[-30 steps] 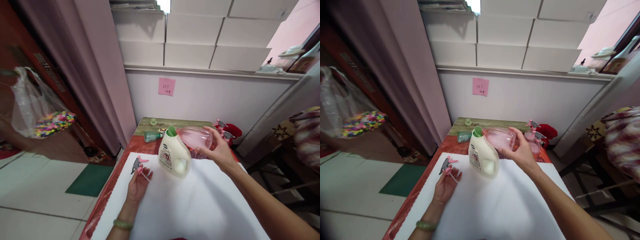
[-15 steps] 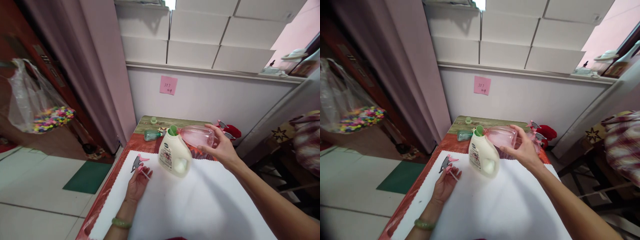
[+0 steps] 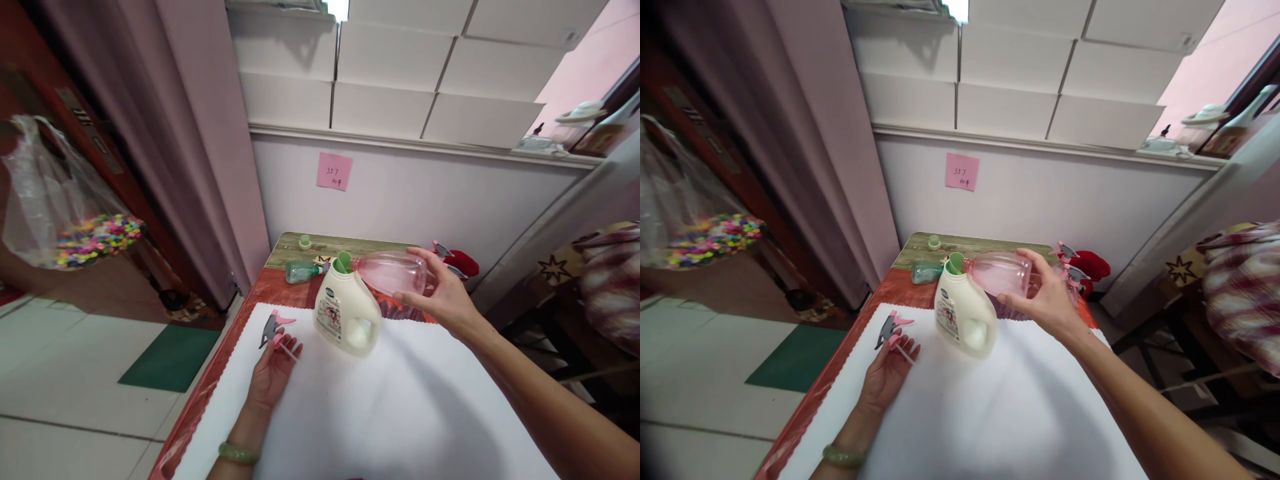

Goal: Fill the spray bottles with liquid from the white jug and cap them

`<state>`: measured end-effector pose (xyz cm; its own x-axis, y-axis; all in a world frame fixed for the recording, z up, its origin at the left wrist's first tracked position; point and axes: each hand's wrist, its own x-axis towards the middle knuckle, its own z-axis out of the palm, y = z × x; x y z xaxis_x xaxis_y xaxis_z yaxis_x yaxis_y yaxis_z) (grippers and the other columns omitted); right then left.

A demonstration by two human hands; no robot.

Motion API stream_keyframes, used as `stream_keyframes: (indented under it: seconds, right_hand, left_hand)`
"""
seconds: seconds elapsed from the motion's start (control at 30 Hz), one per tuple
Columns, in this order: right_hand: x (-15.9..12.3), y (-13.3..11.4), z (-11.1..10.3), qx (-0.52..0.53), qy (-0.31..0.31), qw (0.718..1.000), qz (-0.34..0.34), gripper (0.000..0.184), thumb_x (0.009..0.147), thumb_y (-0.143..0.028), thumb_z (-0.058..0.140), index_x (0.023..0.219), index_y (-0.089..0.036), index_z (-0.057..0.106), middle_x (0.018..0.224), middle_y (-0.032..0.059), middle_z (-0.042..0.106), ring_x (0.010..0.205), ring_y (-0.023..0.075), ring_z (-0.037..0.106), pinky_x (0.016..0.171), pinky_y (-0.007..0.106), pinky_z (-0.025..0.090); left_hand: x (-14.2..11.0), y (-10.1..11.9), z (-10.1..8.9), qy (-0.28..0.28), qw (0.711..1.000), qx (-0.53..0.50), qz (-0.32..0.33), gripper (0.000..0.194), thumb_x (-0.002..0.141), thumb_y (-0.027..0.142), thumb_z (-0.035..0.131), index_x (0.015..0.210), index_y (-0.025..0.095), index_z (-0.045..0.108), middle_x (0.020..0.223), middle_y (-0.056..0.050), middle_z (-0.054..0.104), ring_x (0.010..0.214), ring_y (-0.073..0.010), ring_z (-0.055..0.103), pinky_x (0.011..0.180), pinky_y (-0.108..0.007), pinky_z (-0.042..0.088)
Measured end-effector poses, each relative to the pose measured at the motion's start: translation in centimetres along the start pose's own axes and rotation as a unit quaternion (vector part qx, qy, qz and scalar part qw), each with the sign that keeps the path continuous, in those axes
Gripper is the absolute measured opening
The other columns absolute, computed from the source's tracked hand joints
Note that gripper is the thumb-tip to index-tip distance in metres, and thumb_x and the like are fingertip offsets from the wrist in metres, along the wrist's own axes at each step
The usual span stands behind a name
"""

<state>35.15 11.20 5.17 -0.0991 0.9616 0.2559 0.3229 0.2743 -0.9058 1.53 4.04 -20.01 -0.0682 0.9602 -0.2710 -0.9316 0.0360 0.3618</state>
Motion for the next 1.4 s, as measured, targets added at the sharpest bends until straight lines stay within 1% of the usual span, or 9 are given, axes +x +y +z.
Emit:
stream_keyframes:
  seconds: [0.2, 0.33, 0.47, 0.7, 0.93, 1.03, 1.13, 1.27, 1.4]
  right_hand:
    - [0.0, -0.1, -0.3, -0.027, 0.003, 0.999, -0.021, 0.088, 0.06, -0.043, 0.094, 0.138, -0.029, 0.056, 0.123, 0.01, 0.071, 0.095, 0.0289, 0.074, 0.079, 0.044, 0.064]
    - [0.1, -0.2, -0.4, -0.025, 0.001, 1.0, -0.019, 0.09, 0.058, -0.043, 0.095, 0.139, -0.029, 0.057, 0.12, 0.0101, 0.071, 0.094, 0.0298, 0.073, 0.078, 0.046, 0.064]
    - [0.3, -0.5, -0.5, -0.032, 0.007, 0.999, -0.009, 0.092, 0.055, -0.042, 0.096, 0.138, -0.028, 0.058, 0.121, 0.0107, 0.071, 0.098, 0.0316, 0.073, 0.082, 0.048, 0.063]
    - [0.3, -0.8, -0.7, -0.043, 0.001, 0.999, -0.013, 0.093, 0.057, -0.041, 0.095, 0.14, -0.029, 0.057, 0.124, 0.0118, 0.071, 0.104, 0.0336, 0.072, 0.079, 0.047, 0.064]
    - [0.5, -0.8, -1.0, -0.066, -0.006, 0.998, -0.021, 0.092, 0.061, -0.038, 0.093, 0.144, -0.03, 0.055, 0.135, 0.0125, 0.067, 0.11, 0.0355, 0.072, 0.085, 0.048, 0.064]
    - [0.5, -1.3, -1.0, -0.073, -0.01, 0.997, -0.019, 0.091, 0.063, -0.038, 0.092, 0.145, -0.03, 0.054, 0.137, 0.0124, 0.066, 0.111, 0.0366, 0.072, 0.087, 0.052, 0.064]
    - [0.4, -2.1, -1.0, -0.085, -0.017, 0.996, -0.013, 0.089, 0.064, -0.038, 0.091, 0.145, -0.03, 0.053, 0.141, 0.0124, 0.064, 0.113, 0.0367, 0.071, 0.09, 0.052, 0.063]
    - [0.5, -2.4, -1.2, -0.105, -0.014, 0.994, -0.015, 0.088, 0.065, -0.039, 0.09, 0.144, -0.031, 0.053, 0.141, 0.0116, 0.064, 0.114, 0.0369, 0.07, 0.089, 0.052, 0.063]
    - [0.7, -2.2, -1.5, -0.127, -0.012, 0.992, -0.024, 0.089, 0.063, -0.043, 0.091, 0.143, -0.032, 0.054, 0.14, 0.0113, 0.065, 0.11, 0.0362, 0.072, 0.088, 0.053, 0.063]
  left_hand:
    - [0.0, 0.0, 0.0, 0.005, 1.0, 0.005, -0.004, 0.022, 0.097, 0.024, 0.059, 0.112, 0.025, 0.075, 0.112, -0.007, 0.08, 0.1, -0.0224, 0.076, 0.102, -0.047, 0.056]
    - [0.0, 0.0, 0.0, 0.01, 1.0, 0.007, -0.005, 0.024, 0.097, 0.022, 0.058, 0.113, 0.025, 0.075, 0.111, -0.007, 0.08, 0.1, -0.0222, 0.076, 0.102, -0.046, 0.056]
    - [0.0, 0.0, -0.2, 0.006, 1.0, 0.017, -0.005, 0.024, 0.097, 0.023, 0.058, 0.114, 0.026, 0.075, 0.109, -0.007, 0.081, 0.099, -0.0213, 0.076, 0.101, -0.045, 0.057]
    - [0.2, -0.1, -0.4, -0.005, 1.0, 0.022, 0.003, 0.023, 0.098, 0.019, 0.056, 0.098, 0.019, 0.079, 0.102, -0.01, 0.082, 0.094, -0.0224, 0.077, 0.101, -0.046, 0.058]
    - [0.3, 0.0, -0.8, -0.027, 0.999, 0.021, 0.0, 0.024, 0.099, 0.021, 0.056, 0.106, 0.018, 0.079, 0.113, -0.012, 0.08, 0.097, -0.0236, 0.077, 0.102, -0.047, 0.057]
    - [0.5, 0.0, -1.2, -0.035, 0.999, 0.02, 0.0, 0.023, 0.099, 0.022, 0.057, 0.107, 0.016, 0.079, 0.115, -0.013, 0.079, 0.097, -0.0236, 0.077, 0.102, -0.047, 0.057]
    - [0.7, 0.0, -1.5, -0.042, 0.999, 0.019, -0.001, 0.023, 0.099, 0.022, 0.058, 0.109, 0.016, 0.078, 0.118, -0.014, 0.078, 0.099, -0.0242, 0.077, 0.102, -0.047, 0.057]
    - [0.7, -0.1, -1.6, -0.046, 0.999, 0.02, -0.006, 0.023, 0.099, 0.023, 0.058, 0.109, 0.017, 0.078, 0.12, -0.014, 0.078, 0.1, -0.0244, 0.077, 0.104, -0.046, 0.056]
    - [0.7, -0.1, -1.5, -0.037, 0.999, 0.025, -0.01, 0.025, 0.1, 0.02, 0.055, 0.109, 0.016, 0.078, 0.12, -0.014, 0.077, 0.101, -0.0239, 0.076, 0.103, -0.045, 0.056]
